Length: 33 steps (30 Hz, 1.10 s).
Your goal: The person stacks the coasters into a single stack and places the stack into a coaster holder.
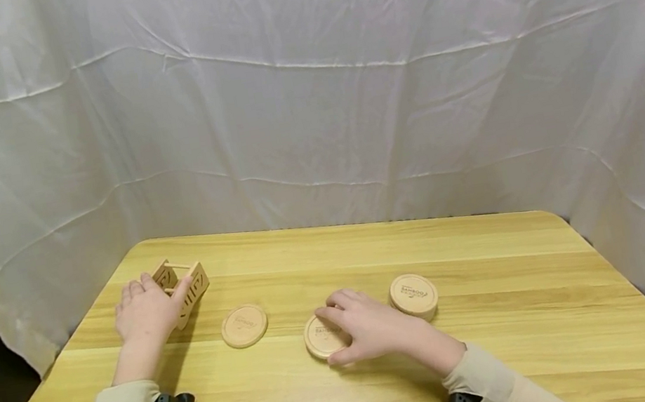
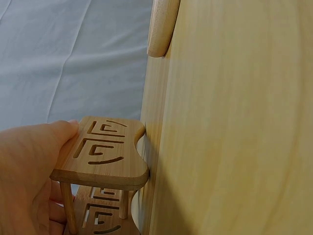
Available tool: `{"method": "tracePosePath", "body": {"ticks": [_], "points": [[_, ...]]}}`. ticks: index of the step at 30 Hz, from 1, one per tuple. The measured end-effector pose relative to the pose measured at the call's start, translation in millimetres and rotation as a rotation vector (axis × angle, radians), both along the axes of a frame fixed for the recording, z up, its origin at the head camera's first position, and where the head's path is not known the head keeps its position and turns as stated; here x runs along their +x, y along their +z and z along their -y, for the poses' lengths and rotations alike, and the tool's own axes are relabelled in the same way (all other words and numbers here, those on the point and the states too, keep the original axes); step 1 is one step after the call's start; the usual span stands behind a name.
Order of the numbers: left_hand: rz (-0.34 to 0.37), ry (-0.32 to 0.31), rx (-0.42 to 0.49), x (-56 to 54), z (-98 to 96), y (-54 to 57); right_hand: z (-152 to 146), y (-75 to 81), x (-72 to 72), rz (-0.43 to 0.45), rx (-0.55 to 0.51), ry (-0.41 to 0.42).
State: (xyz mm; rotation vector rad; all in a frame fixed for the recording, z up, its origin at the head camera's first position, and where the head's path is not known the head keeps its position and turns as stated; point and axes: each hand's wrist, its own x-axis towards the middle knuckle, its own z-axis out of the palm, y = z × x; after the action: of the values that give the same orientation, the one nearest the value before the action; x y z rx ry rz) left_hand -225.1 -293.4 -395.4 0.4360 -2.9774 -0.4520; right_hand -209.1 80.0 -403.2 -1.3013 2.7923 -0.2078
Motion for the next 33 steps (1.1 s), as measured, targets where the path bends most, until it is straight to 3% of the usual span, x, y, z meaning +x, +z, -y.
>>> {"method": "tracePosePath", "body": {"ticks": [13,33], "points": [[-0.004,-0.006,-0.010,-1.3,0.4,-1.9,-19.4,6.4,1.2,-0.065,-0.090,0.013],[-0.002,0.003,0.005,0.3,-1.4,-0.2,-47.9,9.7,2.5,-0.140,-0.147,-0.022]]}}
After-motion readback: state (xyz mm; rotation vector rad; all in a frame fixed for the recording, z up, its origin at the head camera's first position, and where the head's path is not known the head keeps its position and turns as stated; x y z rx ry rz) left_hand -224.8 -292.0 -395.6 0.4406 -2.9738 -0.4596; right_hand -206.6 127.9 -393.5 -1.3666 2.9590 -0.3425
